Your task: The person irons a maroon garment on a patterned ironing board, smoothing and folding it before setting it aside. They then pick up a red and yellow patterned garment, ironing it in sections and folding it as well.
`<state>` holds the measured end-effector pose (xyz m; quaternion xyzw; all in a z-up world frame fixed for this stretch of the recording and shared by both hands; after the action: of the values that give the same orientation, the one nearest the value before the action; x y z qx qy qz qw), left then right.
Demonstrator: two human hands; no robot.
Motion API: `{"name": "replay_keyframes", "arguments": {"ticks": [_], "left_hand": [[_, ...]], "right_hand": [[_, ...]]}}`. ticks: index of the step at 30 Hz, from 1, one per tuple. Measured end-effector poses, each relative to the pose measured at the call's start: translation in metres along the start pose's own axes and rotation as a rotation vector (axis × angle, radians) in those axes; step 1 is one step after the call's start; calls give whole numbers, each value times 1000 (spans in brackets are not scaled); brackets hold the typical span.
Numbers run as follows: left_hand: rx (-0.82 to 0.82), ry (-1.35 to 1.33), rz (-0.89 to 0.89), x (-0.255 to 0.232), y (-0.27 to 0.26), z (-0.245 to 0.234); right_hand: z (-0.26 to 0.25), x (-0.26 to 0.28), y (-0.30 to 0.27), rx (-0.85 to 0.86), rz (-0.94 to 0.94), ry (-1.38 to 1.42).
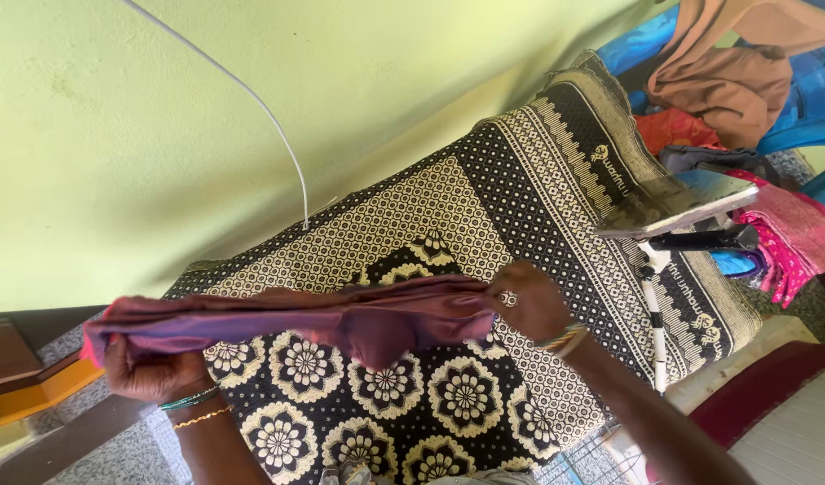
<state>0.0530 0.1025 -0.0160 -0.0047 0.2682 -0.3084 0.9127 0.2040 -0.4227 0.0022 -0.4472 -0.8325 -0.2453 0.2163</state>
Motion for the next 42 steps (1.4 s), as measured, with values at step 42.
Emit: {"name": "replay_keyframes", "arguments": {"ticks": [42], "left_hand": [[1352, 1287, -641, 190, -282, 23]], "right_hand": [[34, -197, 92, 153, -163, -967]]}}
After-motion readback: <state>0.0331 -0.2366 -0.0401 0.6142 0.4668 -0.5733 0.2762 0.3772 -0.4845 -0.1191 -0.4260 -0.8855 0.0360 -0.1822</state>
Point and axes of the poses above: each hand's wrist, its own y-axis towards the middle knuckle, its own z-axis out of the palm, x = y × z, the point moved 10 cm from there along y, towards the middle knuckle, and after that the axes turned 10 degrees about -x, right-handed, at the moved point
